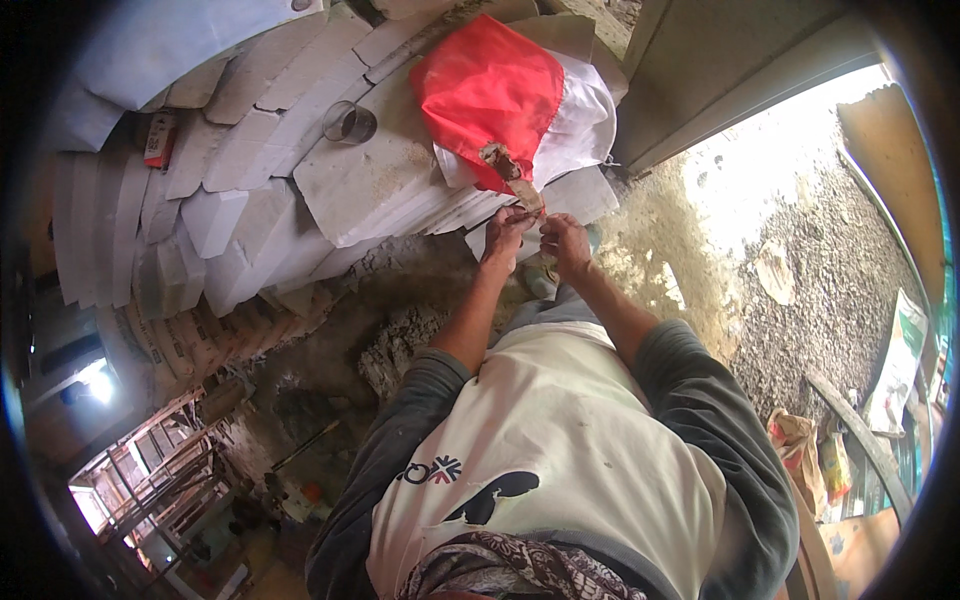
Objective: The person ties a red and white flag to a long wooden pole using string, then carries the pole through a construction site and positions it against a metal gate. The person handles the flag, string, and pole throughout the sequence.
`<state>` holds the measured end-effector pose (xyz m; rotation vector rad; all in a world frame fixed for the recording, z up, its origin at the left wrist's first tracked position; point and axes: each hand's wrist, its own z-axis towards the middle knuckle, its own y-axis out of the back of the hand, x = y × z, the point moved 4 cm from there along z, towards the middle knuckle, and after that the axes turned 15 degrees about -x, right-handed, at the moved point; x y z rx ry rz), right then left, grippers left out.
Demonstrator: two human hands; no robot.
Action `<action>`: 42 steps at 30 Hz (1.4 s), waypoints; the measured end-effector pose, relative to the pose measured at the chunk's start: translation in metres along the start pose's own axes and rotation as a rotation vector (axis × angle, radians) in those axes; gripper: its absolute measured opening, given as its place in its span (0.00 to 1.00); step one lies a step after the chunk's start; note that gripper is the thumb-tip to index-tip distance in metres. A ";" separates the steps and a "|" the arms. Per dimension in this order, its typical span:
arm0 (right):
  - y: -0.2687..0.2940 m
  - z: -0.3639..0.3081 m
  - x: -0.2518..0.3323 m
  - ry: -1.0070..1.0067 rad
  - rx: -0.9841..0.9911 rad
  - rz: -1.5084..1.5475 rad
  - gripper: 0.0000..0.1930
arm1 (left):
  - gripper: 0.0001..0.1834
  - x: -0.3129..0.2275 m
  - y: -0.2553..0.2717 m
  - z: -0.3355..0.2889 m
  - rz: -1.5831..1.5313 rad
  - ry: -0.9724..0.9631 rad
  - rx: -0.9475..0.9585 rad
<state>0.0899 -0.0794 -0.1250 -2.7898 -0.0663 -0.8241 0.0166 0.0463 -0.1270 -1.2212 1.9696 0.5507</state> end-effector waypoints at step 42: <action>-0.005 0.024 0.019 0.025 0.048 0.257 0.03 | 0.16 -0.008 -0.020 0.007 0.114 -0.034 0.053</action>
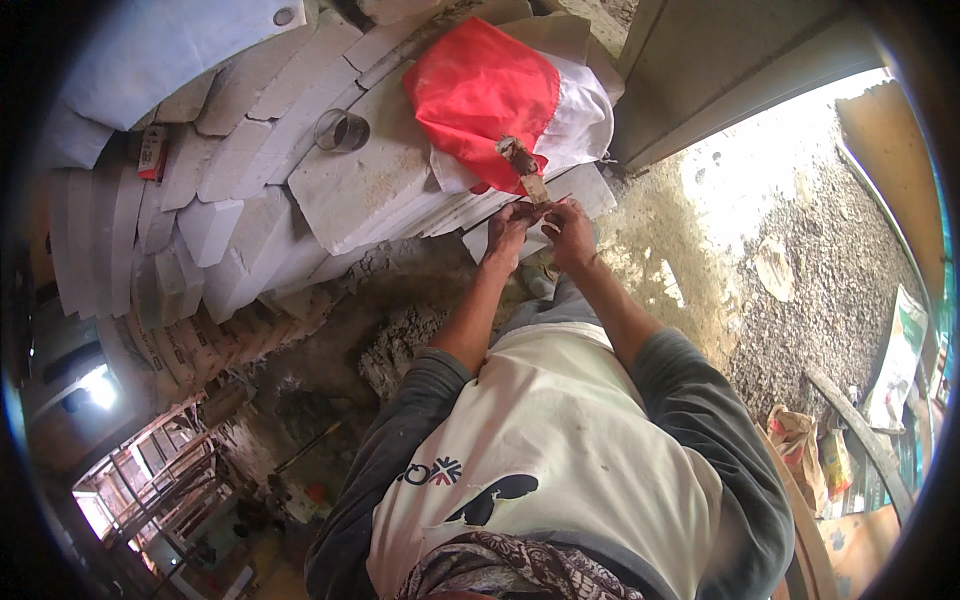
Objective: The person ties a red and white flag to a long wooden pole using string, then carries the pole through a construction site and positions it against a metal gate. The person handles the flag, string, and pole throughout the sequence.
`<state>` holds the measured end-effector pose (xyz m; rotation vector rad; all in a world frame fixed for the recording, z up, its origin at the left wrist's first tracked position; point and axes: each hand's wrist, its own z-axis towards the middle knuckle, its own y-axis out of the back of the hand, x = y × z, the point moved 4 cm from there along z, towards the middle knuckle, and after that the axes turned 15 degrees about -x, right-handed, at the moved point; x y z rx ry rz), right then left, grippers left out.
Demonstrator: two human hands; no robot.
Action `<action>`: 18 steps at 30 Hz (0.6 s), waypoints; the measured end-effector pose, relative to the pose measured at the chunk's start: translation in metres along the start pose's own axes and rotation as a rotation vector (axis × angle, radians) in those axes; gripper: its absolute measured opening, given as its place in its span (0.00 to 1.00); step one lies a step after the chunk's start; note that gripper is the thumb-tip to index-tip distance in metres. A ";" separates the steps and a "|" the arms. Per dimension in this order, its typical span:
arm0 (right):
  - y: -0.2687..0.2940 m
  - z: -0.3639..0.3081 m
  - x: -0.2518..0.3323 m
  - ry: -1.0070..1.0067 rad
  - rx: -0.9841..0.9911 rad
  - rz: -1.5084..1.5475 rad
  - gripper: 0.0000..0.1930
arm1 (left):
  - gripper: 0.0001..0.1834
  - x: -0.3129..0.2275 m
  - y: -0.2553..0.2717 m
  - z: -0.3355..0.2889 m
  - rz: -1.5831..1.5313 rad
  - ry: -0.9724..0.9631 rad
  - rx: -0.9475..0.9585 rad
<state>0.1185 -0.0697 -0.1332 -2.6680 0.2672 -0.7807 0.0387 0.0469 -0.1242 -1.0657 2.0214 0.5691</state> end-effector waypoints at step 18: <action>0.012 0.019 0.007 -0.036 0.033 0.046 0.05 | 0.12 0.010 0.017 0.025 0.163 -0.245 -0.208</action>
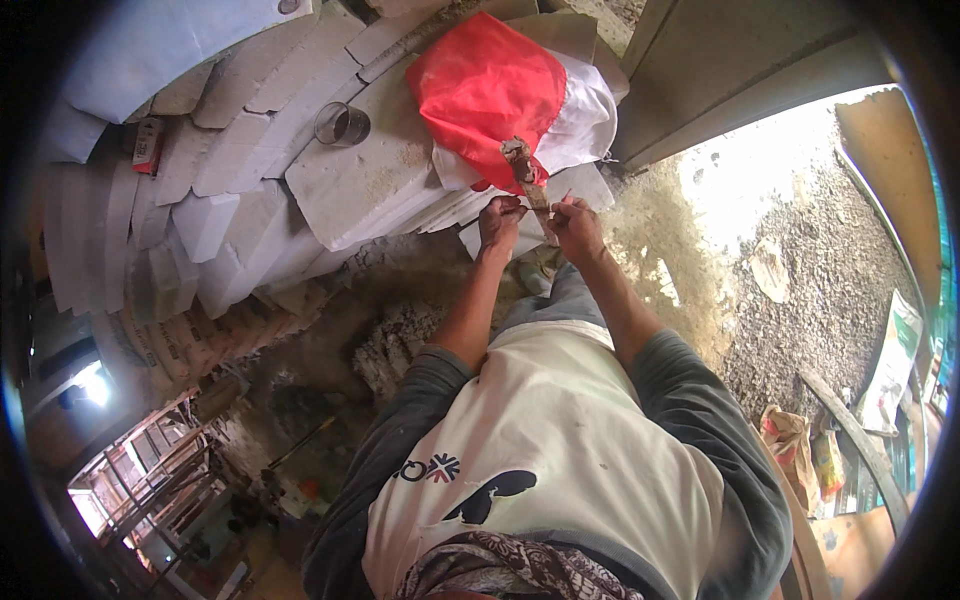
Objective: The person ties a red and white flag to a long wooden pole using string, then carries the pole through a construction site and positions it against a metal gate. The person handles the flag, string, and pole throughout the sequence.
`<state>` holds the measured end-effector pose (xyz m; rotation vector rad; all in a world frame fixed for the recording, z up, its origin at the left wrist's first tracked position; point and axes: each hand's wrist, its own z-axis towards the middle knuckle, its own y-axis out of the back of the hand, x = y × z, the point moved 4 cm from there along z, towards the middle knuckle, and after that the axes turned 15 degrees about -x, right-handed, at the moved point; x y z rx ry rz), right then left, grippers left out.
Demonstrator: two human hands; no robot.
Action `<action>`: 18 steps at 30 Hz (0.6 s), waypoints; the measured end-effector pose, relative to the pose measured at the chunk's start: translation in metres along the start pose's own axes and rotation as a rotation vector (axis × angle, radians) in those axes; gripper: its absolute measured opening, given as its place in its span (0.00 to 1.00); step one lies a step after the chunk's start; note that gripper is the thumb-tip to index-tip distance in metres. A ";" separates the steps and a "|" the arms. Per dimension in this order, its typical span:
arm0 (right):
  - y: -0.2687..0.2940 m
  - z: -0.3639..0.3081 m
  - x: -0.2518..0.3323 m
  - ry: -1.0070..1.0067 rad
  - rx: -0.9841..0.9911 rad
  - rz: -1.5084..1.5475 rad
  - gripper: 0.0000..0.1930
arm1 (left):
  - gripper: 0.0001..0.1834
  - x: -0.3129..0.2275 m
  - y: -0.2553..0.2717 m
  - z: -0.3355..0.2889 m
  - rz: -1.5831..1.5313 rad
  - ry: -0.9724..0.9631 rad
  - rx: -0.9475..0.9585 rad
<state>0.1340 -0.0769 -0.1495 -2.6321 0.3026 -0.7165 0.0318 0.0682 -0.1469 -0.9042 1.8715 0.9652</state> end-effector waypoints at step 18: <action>-0.030 -0.065 0.038 0.911 -0.037 -1.205 0.08 | 0.06 -0.002 -0.001 -0.024 -0.211 0.519 0.314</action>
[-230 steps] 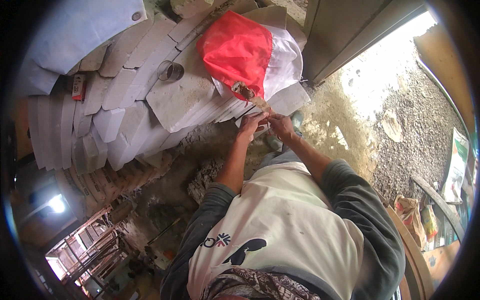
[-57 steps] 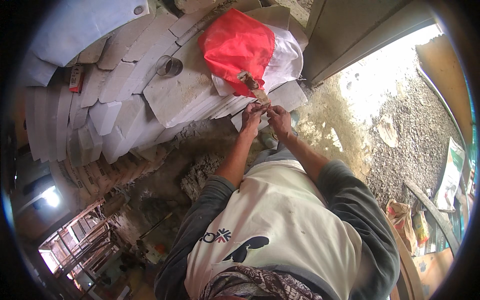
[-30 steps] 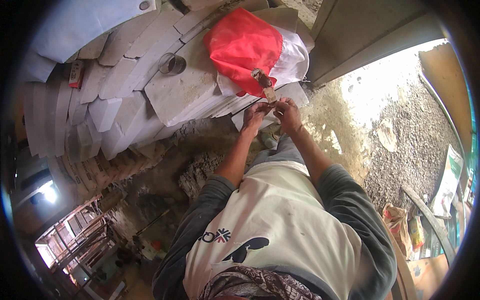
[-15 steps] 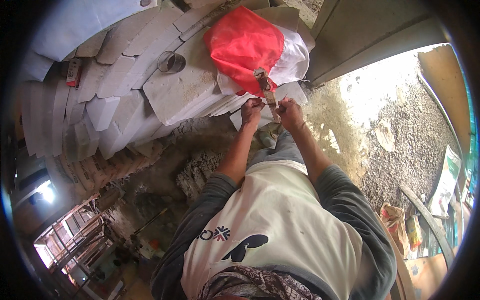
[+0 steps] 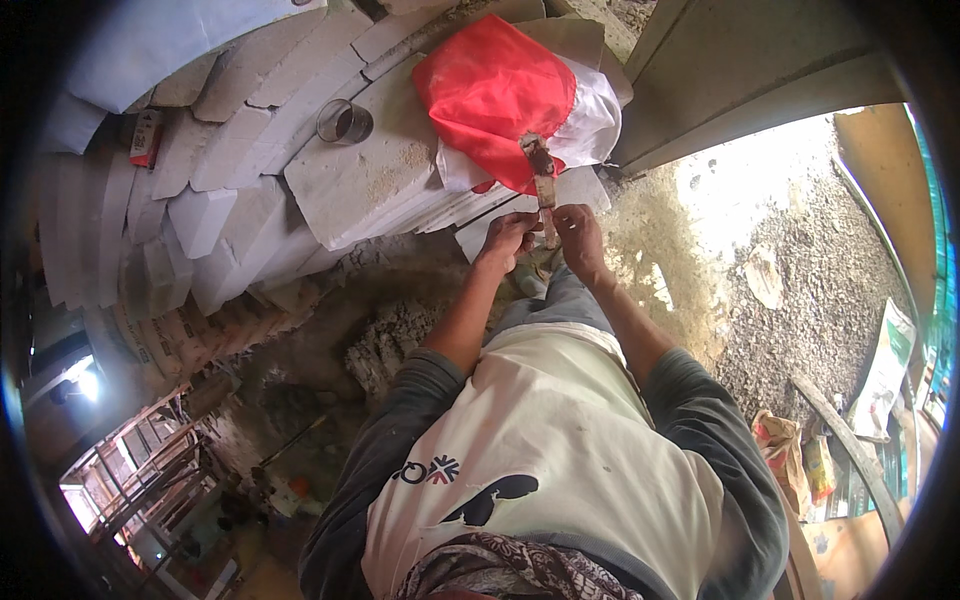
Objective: The person ties a red and white flag to a long wooden pole using string, then carries the pole through a construction site and positions it against a metal gate. The person handles the flag, string, and pole throughout the sequence.
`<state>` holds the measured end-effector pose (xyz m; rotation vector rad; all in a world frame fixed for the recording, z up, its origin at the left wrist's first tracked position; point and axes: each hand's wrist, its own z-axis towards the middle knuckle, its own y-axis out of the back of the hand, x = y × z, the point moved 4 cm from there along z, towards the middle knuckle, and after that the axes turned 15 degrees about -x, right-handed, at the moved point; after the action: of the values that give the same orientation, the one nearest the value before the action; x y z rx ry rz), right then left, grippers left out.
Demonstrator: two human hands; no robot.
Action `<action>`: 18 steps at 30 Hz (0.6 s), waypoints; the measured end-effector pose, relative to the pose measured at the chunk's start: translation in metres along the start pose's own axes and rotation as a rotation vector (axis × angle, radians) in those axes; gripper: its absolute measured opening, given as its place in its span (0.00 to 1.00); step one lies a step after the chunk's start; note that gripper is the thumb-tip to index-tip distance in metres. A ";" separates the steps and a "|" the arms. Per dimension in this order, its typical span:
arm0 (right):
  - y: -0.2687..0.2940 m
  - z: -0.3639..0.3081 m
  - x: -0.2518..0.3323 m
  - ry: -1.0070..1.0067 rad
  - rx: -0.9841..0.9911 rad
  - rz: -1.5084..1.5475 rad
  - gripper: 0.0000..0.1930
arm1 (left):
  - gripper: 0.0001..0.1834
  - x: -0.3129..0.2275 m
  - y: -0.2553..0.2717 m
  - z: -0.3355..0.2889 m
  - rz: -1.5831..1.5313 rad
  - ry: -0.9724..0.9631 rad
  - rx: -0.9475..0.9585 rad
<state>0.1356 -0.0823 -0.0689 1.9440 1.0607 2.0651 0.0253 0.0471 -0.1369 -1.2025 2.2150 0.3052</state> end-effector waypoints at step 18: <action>-0.017 -0.008 0.032 0.354 0.102 -0.128 0.09 | 0.15 0.009 -0.016 -0.024 -0.243 -0.021 0.085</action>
<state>0.1163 -0.0561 -0.0505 1.5335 1.3408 2.3784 0.0251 0.0214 -0.1219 -1.3966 2.0163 0.1240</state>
